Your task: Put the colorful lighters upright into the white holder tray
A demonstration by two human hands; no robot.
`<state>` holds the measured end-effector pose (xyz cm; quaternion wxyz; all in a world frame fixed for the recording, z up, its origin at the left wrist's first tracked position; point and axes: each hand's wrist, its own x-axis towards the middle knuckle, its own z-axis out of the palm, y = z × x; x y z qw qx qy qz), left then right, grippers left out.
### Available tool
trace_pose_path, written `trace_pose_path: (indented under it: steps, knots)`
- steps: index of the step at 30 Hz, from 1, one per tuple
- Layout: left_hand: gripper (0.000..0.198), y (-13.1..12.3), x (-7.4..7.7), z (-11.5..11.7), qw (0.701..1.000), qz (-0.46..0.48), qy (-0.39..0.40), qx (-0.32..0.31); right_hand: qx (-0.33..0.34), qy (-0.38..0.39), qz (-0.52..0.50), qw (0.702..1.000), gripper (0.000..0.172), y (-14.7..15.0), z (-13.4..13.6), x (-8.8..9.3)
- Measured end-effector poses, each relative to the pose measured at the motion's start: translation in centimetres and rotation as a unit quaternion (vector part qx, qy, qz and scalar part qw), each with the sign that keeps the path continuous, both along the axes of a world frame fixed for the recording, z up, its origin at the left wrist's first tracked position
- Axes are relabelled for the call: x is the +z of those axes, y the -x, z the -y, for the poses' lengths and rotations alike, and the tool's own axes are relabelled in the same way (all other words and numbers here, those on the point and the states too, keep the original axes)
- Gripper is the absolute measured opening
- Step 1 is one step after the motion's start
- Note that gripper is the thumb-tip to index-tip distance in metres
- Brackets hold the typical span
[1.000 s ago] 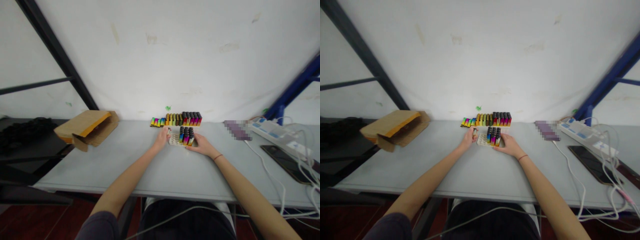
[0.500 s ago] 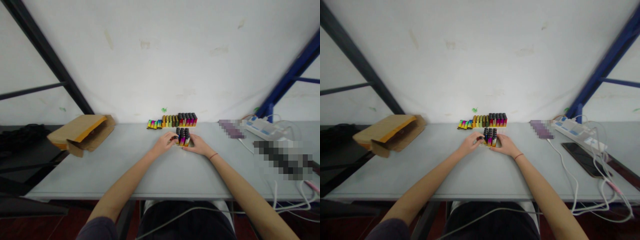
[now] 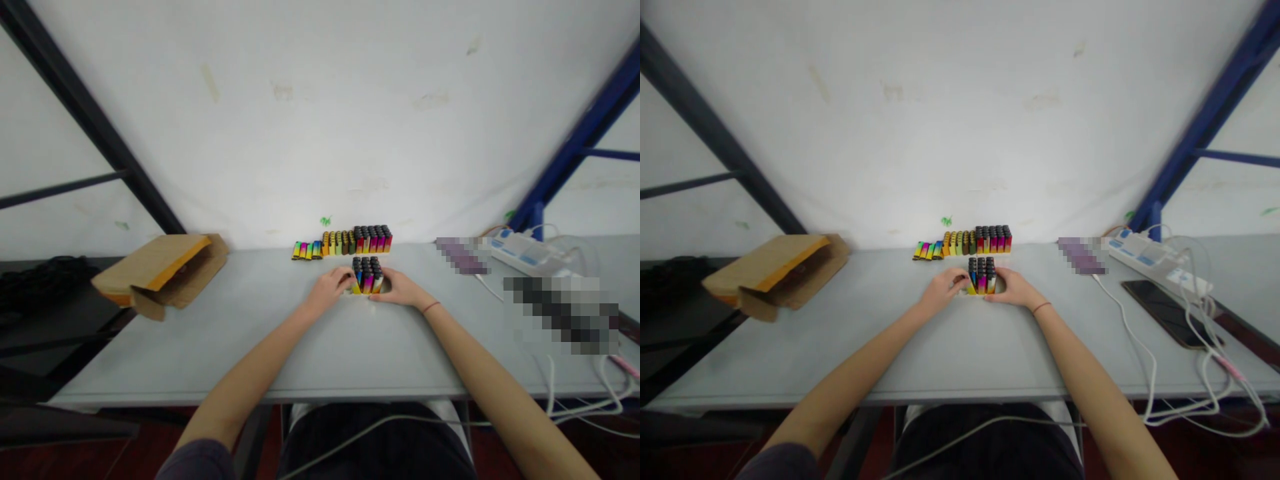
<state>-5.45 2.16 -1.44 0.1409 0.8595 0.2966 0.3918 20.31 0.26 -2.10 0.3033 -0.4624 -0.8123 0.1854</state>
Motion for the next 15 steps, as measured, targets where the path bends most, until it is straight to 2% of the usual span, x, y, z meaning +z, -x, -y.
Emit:
trace_pose_path:
  steps: [4,8,11,15]
  knots:
    - [0.028,-0.5,0.1,0.5,0.997,-0.021,-0.064,-0.034,-0.013,0.015,0.005,1.0,0.072,0.0,0.1,0.2]
    - [0.033,-0.4,0.5,0.6,0.99,-0.05,-0.129,-0.003,-0.008,0.014,0.002,1.0,0.071,-0.2,0.2,0.4]
    - [0.037,0.5,0.7,-0.1,0.986,-0.069,-0.138,0.068,-0.001,0.006,0.013,1.0,0.066,-0.9,0.3,0.6]
    - [0.039,3.0,0.6,-2.5,0.961,-0.084,-0.069,0.254,-0.005,0.009,0.039,0.999,0.061,-1.7,0.4,0.8]
